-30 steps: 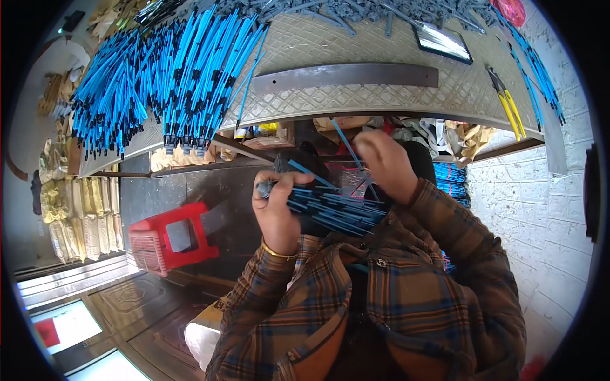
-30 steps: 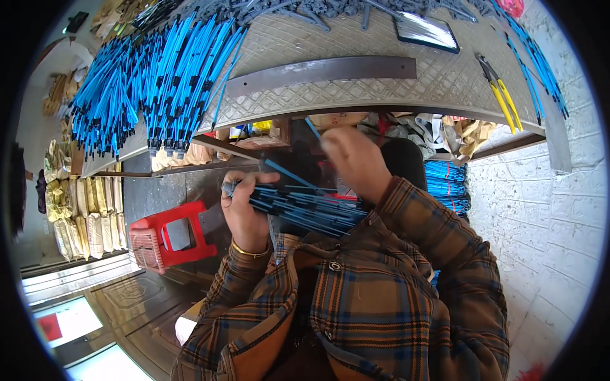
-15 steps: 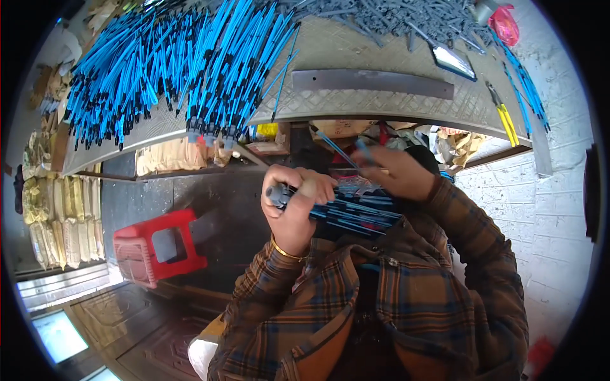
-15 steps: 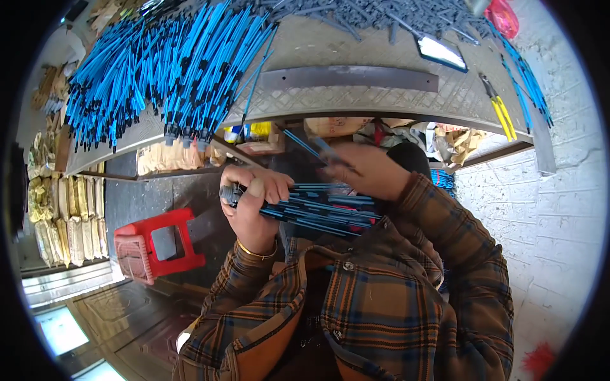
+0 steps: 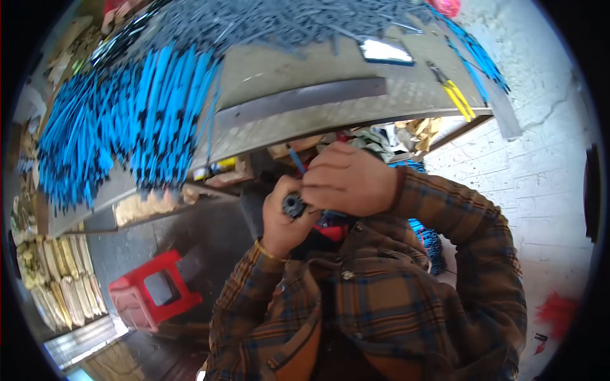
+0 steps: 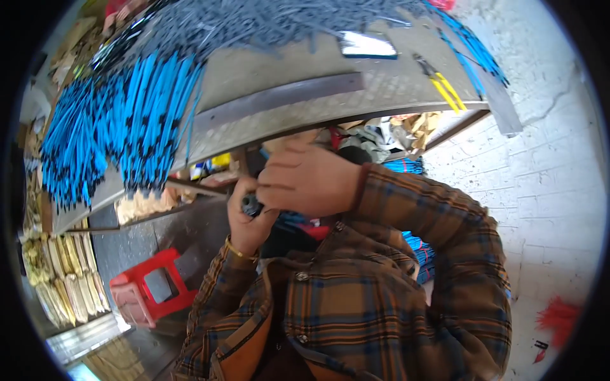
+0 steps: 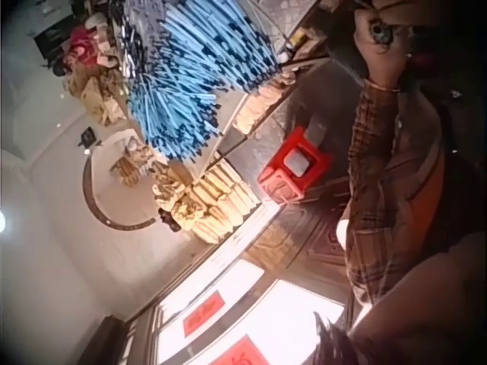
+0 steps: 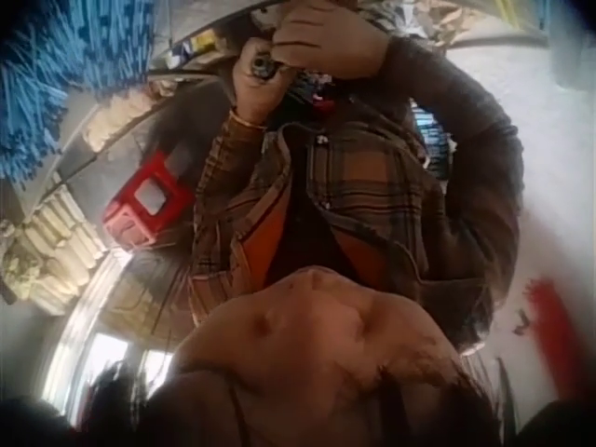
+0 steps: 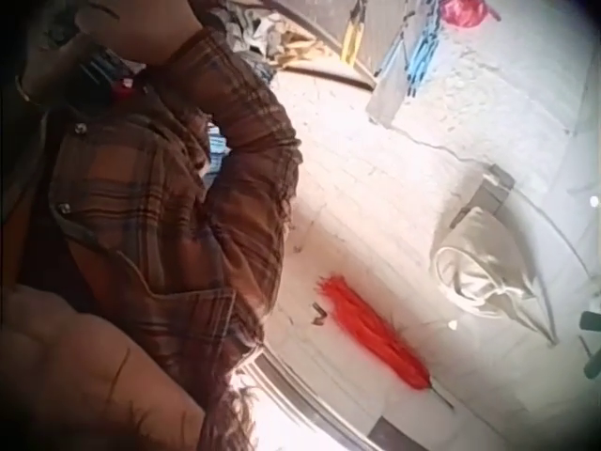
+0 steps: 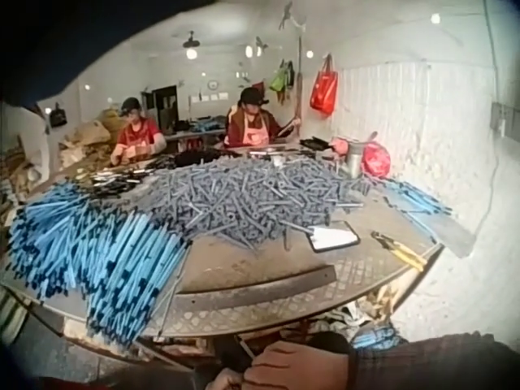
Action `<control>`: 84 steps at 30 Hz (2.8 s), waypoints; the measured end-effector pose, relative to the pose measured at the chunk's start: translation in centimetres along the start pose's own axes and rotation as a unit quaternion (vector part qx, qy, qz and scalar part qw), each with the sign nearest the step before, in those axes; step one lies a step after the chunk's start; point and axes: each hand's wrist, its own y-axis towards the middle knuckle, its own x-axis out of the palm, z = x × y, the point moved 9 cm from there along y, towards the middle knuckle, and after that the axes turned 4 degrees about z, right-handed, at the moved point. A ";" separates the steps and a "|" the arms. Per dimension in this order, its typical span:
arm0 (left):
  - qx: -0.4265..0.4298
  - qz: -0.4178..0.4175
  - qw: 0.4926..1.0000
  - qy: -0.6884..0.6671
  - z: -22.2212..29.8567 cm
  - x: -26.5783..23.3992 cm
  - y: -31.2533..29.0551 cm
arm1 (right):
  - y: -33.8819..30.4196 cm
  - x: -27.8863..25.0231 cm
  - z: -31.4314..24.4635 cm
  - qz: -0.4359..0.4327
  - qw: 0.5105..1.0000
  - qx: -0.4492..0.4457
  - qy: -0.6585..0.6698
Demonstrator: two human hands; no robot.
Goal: The person threads umbrella ribs together with a thin wire, fits them into a plastic hub, and tightens the wire using pliers. The person then checks the assembled umbrella frame and threads another set of ribs with wire.
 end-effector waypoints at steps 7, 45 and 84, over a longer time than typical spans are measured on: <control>-0.083 -0.002 0.996 0.018 -2.6 4.2 0.6 | -4.1 -1.3 2.8 0.070 0.996 0.057 0.007; -0.156 -0.105 0.982 0.011 -5.2 8.8 0.0 | -11.8 -7.2 6.4 -0.055 0.967 0.091 -0.231; -0.235 -0.140 0.960 -0.063 -5.1 10.1 0.2 | -11.2 -6.5 7.3 -0.075 0.980 0.008 -0.186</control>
